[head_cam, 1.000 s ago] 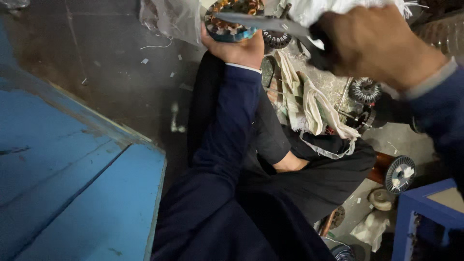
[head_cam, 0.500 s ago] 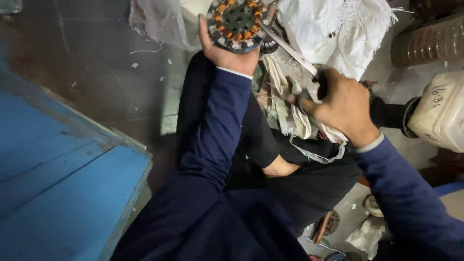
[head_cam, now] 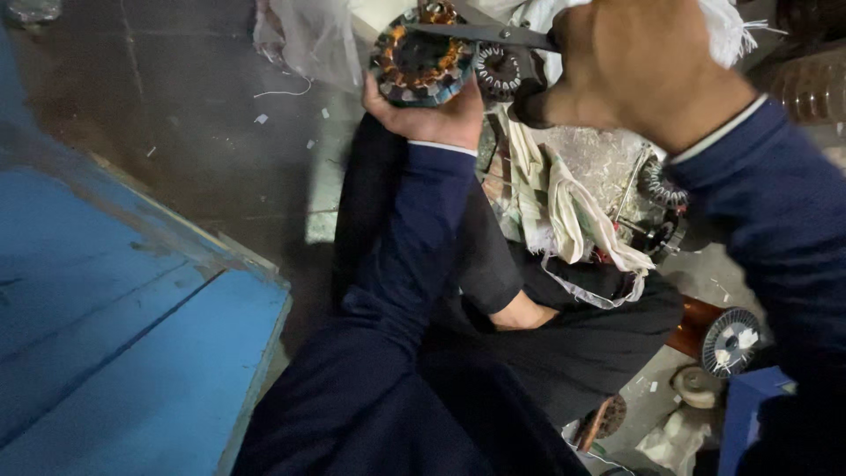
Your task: The person sits on the floor and handles small copper wire pieces, placing them into a plastic bag. They then pick up a circular electrical component with copper windings and use a metal tool to adjust or secure the windings on the component.
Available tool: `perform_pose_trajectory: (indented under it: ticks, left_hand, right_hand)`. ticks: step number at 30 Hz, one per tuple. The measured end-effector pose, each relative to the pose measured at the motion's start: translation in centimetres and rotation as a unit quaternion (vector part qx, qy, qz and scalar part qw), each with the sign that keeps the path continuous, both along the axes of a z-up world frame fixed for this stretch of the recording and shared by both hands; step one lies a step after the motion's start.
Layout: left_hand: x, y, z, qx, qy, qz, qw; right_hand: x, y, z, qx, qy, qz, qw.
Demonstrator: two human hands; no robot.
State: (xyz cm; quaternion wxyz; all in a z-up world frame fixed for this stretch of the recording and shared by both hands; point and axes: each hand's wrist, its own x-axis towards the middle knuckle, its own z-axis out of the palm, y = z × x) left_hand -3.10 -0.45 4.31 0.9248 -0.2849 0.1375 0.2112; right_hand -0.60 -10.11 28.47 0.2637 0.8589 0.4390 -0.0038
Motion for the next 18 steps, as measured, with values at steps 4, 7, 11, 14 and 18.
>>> perform_pose_trajectory:
  ticks: [4,7,11,14,18]
  left_hand:
    - [-0.6,-1.1,1.6,0.069,-0.053,0.094,0.992]
    - [-0.9,-1.7,2.0,0.11,0.016,0.142,0.984]
    - [-1.0,-1.6,1.5,0.059,0.054,0.143,0.986]
    - [-0.7,-0.3,1.3,0.036,0.109,0.116,0.987]
    - [-0.1,-0.1,1.5,0.075,0.131,0.146,0.978]
  right_hand:
    - [0.2,3.3,2.4,-0.062,0.074,-0.091,0.991]
    - [1.9,3.1,2.3,-0.104,0.115,-0.109,0.982]
    - [5.1,0.5,-1.0,-0.02,0.243,0.036,0.969]
    - [6.4,0.8,-2.9,0.049,0.296,0.115,0.947]
    - [6.2,3.2,-4.6,0.026,0.243,-0.032,0.969]
